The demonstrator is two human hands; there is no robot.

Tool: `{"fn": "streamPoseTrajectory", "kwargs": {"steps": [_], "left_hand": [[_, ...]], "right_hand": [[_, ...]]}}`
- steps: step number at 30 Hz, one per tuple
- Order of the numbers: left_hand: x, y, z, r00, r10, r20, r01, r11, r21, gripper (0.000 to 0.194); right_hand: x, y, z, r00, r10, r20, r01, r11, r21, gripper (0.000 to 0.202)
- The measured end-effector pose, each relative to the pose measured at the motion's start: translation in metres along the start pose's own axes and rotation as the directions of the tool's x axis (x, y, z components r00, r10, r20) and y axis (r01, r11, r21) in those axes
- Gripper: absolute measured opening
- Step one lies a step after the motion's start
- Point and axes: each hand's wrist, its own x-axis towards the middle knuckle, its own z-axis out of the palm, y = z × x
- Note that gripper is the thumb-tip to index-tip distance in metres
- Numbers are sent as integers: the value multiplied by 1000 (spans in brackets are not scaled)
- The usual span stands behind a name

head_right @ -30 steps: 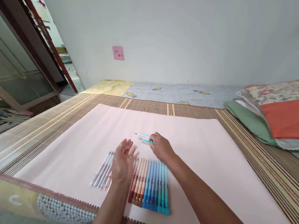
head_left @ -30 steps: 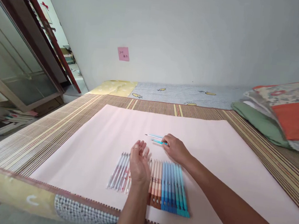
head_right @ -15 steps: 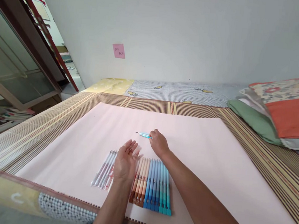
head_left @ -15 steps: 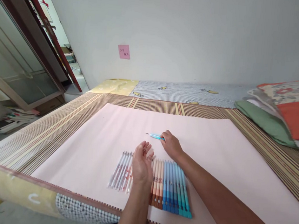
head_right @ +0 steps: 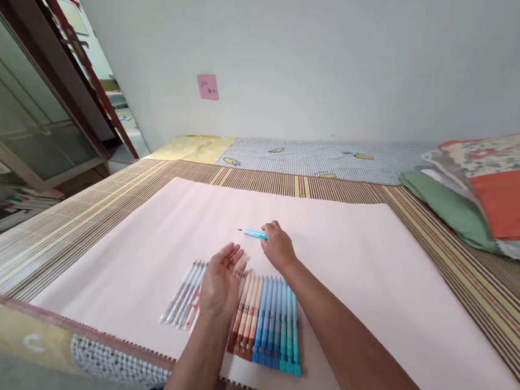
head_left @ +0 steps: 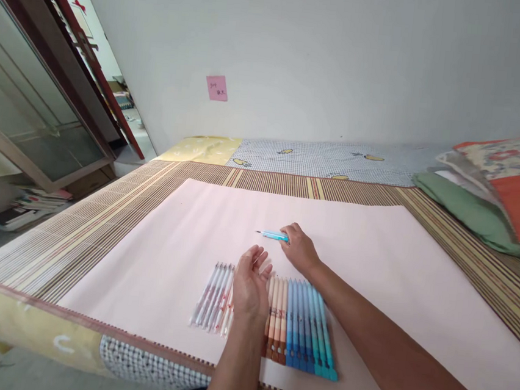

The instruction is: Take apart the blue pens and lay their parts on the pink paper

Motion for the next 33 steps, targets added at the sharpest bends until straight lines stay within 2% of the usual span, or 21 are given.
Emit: {"fn": "streamPoseTrajectory", "kwargs": {"steps": [12, 20, 25, 33], "left_hand": [[-2, -1, 0, 999, -25, 21, 25, 999, -19, 16], [-3, -1, 0, 999, -46, 29, 46, 999, -19, 15], [-2, -1, 0, 998, -53, 19, 53, 998, -22, 14], [-1, -2, 0, 998, -58, 28, 58, 998, -3, 15]], "right_hand": [[8, 0, 4, 999, 20, 32, -21, 1000, 22, 16], [5, -6, 6, 999, 15, -41, -14, 1000, 14, 20], [4, -8, 7, 998, -22, -61, 22, 1000, 7, 6], [10, -5, 5, 996, -62, -67, 62, 998, -5, 7]]}}
